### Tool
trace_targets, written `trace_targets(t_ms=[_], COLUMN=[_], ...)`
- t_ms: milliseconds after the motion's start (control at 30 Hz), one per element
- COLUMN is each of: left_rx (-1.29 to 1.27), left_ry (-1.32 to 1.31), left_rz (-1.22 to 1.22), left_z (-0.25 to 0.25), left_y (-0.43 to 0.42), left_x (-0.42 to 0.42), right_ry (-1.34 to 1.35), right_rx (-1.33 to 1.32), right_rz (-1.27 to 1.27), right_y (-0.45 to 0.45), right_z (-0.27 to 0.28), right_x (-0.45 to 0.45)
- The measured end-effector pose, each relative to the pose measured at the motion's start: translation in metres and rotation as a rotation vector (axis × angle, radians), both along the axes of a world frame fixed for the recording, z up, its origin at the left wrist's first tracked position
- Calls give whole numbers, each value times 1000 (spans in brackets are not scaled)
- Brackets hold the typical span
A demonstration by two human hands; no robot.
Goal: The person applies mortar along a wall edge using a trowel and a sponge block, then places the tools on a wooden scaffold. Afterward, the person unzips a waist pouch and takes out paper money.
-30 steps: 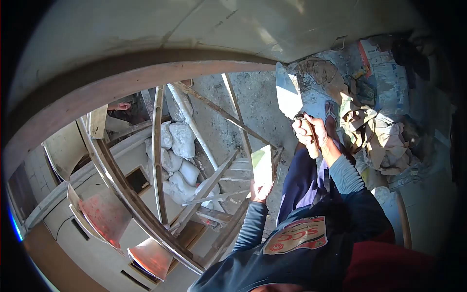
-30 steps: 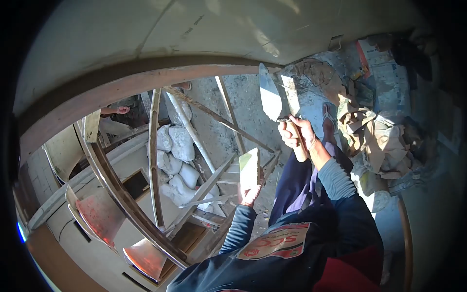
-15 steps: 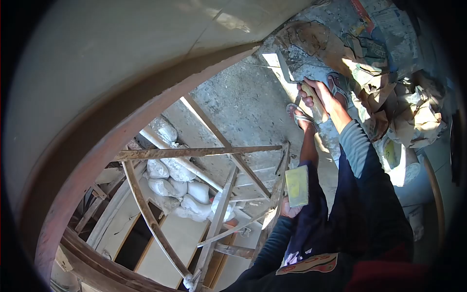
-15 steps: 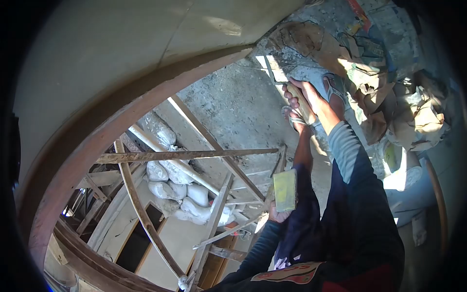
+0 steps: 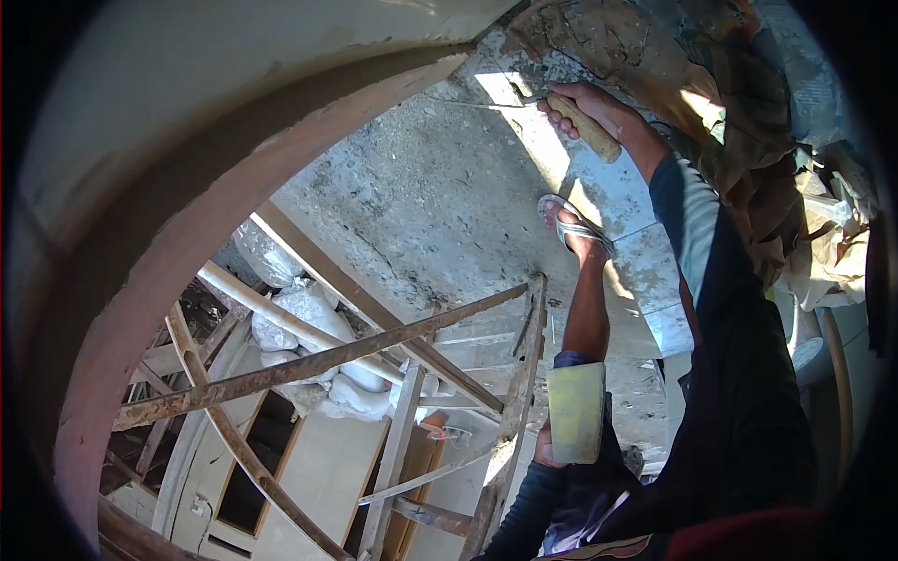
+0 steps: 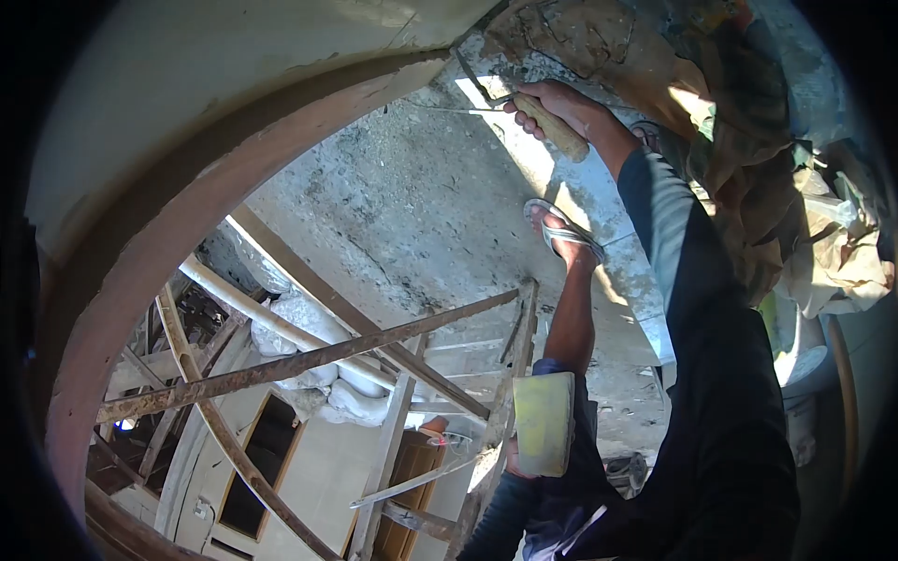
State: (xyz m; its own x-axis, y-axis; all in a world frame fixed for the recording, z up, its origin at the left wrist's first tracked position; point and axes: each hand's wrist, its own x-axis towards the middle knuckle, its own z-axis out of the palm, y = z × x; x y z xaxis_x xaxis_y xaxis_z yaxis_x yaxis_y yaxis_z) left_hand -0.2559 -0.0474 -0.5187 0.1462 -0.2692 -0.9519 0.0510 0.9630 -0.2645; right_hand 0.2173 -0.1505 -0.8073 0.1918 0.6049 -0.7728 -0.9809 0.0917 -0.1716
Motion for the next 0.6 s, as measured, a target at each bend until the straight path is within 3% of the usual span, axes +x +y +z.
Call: trace_targets(t_ms=[133, 167, 300, 433, 500, 600], left_rx=[59, 13, 276, 922, 1076, 1055], left_ry=[39, -155, 85, 83, 153, 163], left_rz=[-22, 78, 82, -429, -533, -519], left_z=[-29, -49, -65, -341, -412, -415], left_y=[4, 0, -43, -61, -69, -68], left_x=[15, -18, 78, 180, 218, 227], right_ry=[-113, -131, -200, -468, -552, -356], right_rx=[-49, -40, -25, 23, 79, 93], right_rz=[161, 173, 233, 399, 429, 297], right_y=[9, 11, 21, 22, 30, 40], right_z=[-29, -38, -50, -63, -58, -49], right_x=[21, 25, 43, 56, 62, 67])
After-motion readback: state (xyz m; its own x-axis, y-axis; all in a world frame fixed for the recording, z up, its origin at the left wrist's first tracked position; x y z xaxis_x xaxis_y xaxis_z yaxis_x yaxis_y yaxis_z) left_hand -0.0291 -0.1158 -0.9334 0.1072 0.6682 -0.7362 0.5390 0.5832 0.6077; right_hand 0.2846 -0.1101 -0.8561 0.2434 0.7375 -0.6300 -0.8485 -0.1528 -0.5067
